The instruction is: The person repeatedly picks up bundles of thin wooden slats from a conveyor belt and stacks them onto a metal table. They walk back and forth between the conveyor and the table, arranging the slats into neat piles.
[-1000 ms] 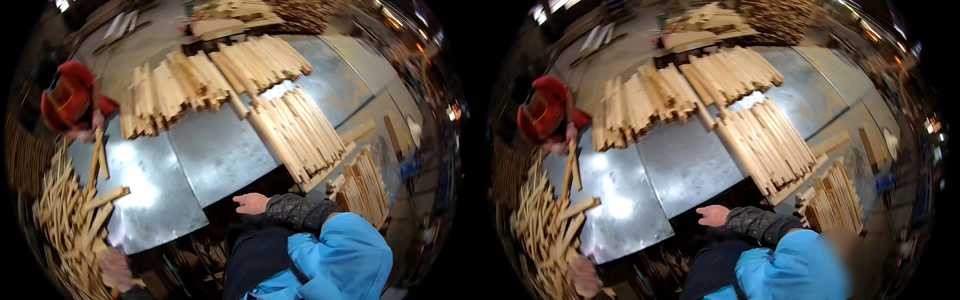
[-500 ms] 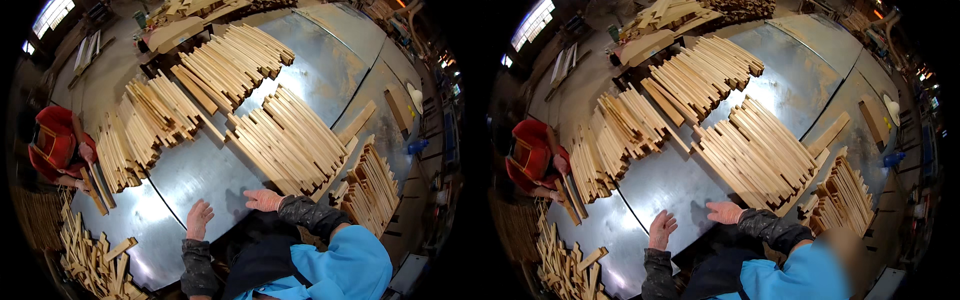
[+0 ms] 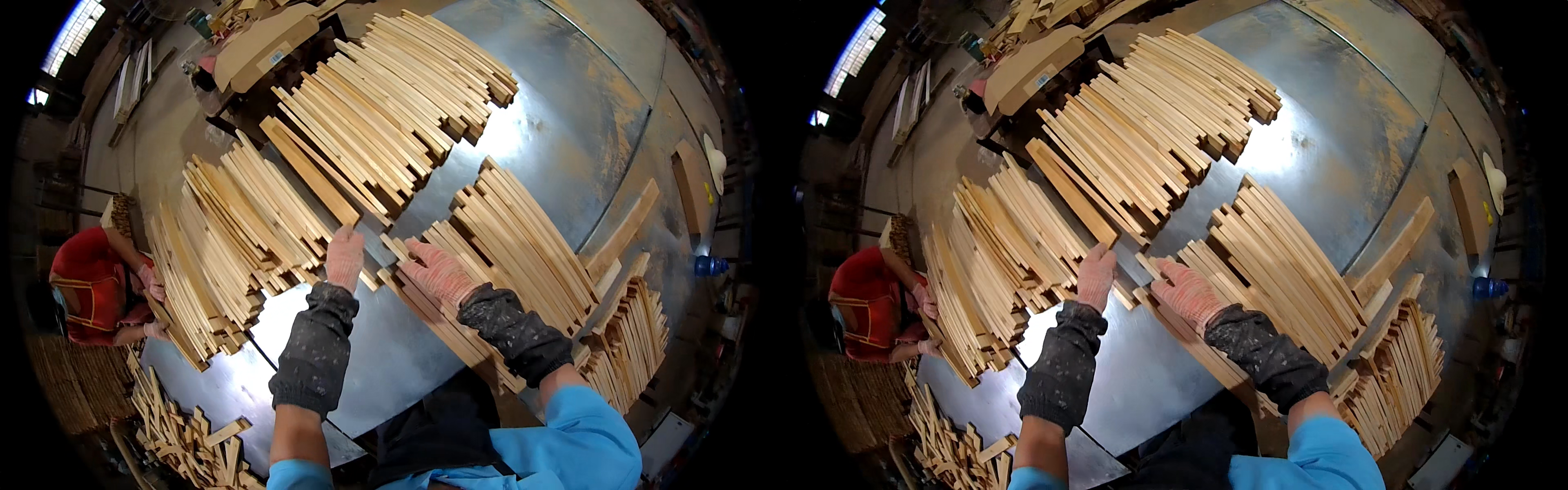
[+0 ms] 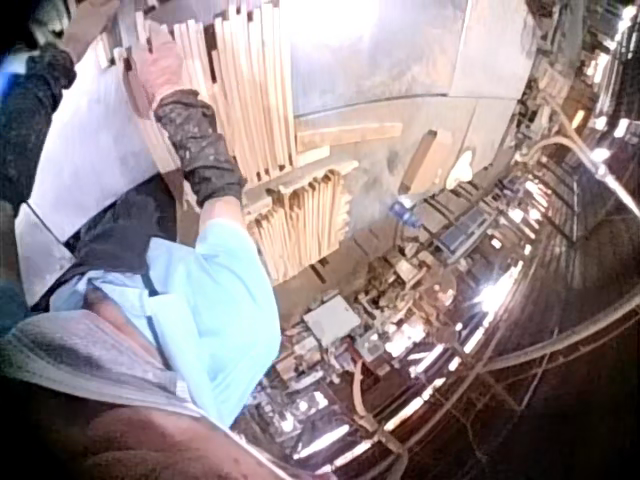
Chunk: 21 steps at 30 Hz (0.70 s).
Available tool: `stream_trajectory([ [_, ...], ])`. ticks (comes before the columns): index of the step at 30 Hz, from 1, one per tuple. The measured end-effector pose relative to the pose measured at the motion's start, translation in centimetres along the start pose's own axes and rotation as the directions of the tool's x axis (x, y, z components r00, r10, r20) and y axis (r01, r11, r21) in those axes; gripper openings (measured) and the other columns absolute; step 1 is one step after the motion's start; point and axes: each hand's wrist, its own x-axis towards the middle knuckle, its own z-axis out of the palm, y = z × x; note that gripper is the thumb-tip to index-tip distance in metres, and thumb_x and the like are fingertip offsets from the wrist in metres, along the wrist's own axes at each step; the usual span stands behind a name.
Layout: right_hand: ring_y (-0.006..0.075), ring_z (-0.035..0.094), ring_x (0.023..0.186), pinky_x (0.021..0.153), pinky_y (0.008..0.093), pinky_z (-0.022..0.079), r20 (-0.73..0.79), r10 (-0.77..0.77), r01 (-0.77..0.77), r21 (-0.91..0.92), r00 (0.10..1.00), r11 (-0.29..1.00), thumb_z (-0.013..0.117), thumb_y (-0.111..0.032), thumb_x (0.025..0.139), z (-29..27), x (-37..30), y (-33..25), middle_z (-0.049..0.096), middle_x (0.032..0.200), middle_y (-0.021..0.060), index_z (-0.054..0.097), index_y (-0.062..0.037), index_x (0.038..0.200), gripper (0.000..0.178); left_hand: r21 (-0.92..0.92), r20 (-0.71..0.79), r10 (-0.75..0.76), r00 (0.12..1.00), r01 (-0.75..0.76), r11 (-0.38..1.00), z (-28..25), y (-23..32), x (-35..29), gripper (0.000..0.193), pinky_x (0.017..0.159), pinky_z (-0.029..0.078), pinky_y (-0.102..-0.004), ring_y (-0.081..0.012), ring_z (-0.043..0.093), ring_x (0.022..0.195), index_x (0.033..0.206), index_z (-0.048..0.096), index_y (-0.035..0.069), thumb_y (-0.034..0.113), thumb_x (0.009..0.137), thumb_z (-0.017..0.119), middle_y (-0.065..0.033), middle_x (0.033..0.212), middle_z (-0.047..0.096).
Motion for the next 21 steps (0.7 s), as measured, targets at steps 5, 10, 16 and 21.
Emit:
stream_trajectory([
  [5, 0.0339, 0.049, 0.146, 0.121, 0.0386, 0.039, -0.011, 0.133, -0.132, 0.077, 0.991, 0.988, 0.066, -0.032, 0.101, -3.8, 6.2, 0.8, 0.053, 0.157, 0.0209, 0.049, -0.0020, 0.156, 0.065, 0.766, 0.056, 0.579, 0.813, -0.407, 0.497, 1.0, -4.7, 10.3, 0.019, 0.081, 0.050, -0.0444, -0.0381, 0.063, 0.084, 0.103, 0.068, 0.001, 0.017, 0.100, 0.059, -0.0216, 0.093, 0.065],
  [10, 0.0397, 0.046, 0.147, 0.125, 0.0426, 0.035, -0.371, 0.026, -0.108, -0.202, 0.928, 0.973, 0.064, -0.036, 0.099, -9.3, 14.4, 2.8, 0.049, 0.158, 0.0243, 0.043, 0.0012, 0.157, 0.072, 0.372, -0.278, 0.060, 0.959, 0.050, 0.927, 0.6, -7.1, 16.7, 0.038, 0.100, 0.051, -0.0458, -0.0459, 0.065, 0.108, 0.119, 0.060, -0.006, 0.019, 0.092, 0.068, -0.0305, 0.113, 0.067],
  [16, 0.0387, 0.044, 0.148, 0.123, 0.0416, 0.037, -0.562, 0.110, -0.272, -0.213, 0.820, 0.938, 0.070, -0.032, 0.097, -14.1, 22.7, 6.0, 0.046, 0.161, 0.0241, 0.039, -0.0018, 0.160, 0.077, -0.297, -0.363, 0.018, 0.932, -0.134, 0.946, 3.0, -2.2, 14.5, 0.060, 0.106, 0.049, -0.0369, -0.0373, 0.060, 0.123, 0.148, 0.044, -0.007, 0.010, 0.094, 0.066, -0.0249, 0.139, 0.060],
  [21, 0.0418, 0.046, 0.146, 0.122, 0.0438, 0.038, -0.627, 0.093, -0.266, -0.188, 0.774, 0.946, 0.071, -0.033, 0.095, -14.8, 24.1, 7.8, 0.049, 0.157, 0.0255, 0.043, -0.0021, 0.158, 0.075, -0.636, -0.399, -0.095, 0.912, -0.200, 0.745, 2.0, 3.7, 12.3, 0.074, 0.082, 0.053, -0.0332, -0.0215, 0.060, 0.092, 0.159, 0.034, -0.008, 0.012, 0.097, 0.070, -0.0113, 0.114, 0.064],
])
